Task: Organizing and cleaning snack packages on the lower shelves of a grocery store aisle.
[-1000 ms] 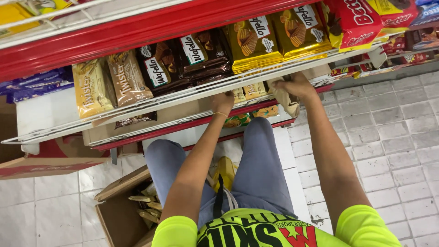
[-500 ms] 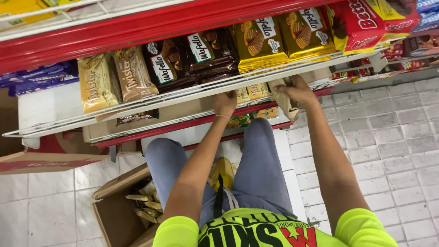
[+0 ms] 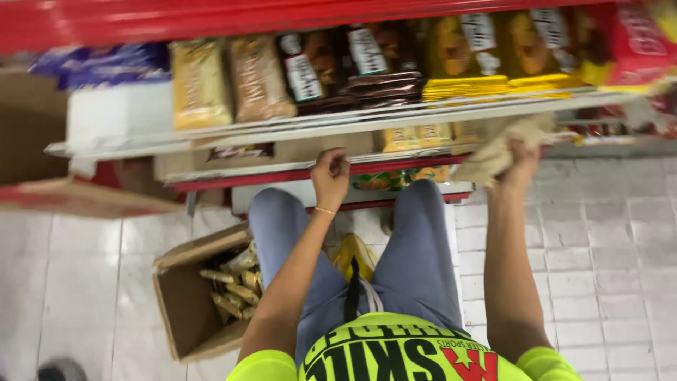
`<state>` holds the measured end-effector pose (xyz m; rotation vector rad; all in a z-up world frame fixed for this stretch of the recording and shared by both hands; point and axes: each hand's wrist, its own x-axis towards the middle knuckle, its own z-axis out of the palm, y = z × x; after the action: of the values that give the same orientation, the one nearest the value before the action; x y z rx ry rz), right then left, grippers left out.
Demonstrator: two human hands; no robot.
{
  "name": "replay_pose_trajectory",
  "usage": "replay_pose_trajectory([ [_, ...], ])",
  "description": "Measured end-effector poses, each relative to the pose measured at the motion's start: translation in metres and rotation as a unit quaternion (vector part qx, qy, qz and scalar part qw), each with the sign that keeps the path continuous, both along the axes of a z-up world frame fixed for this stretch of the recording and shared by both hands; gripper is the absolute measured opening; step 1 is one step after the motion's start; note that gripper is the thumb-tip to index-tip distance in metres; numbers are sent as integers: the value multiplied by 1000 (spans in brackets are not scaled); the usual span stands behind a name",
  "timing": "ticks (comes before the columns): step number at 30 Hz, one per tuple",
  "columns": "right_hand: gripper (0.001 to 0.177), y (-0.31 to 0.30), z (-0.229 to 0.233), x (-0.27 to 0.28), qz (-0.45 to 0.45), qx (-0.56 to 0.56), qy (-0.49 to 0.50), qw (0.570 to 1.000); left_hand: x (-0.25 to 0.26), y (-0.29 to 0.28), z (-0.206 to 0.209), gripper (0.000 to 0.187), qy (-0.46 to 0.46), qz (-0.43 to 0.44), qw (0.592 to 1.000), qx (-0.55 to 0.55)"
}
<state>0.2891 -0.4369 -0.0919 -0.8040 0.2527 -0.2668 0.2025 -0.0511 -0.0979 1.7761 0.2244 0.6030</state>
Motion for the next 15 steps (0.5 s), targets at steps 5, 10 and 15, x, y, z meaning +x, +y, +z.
replay_pose_trajectory([
  [5, 57, 21, -3, -35, 113, 174, 2, 978, -56, 66, -23, 10, 1, 79, 995, -64],
  [10, 66, 75, 9, -61, 179, 168, 4, 969, -122, 157, -58, 7, -40, 126, 973, -190],
  [15, 64, 139, -3, -79, 221, 161, -1, 962, -204, 252, -134, 9, 18, 287, 930, -229],
])
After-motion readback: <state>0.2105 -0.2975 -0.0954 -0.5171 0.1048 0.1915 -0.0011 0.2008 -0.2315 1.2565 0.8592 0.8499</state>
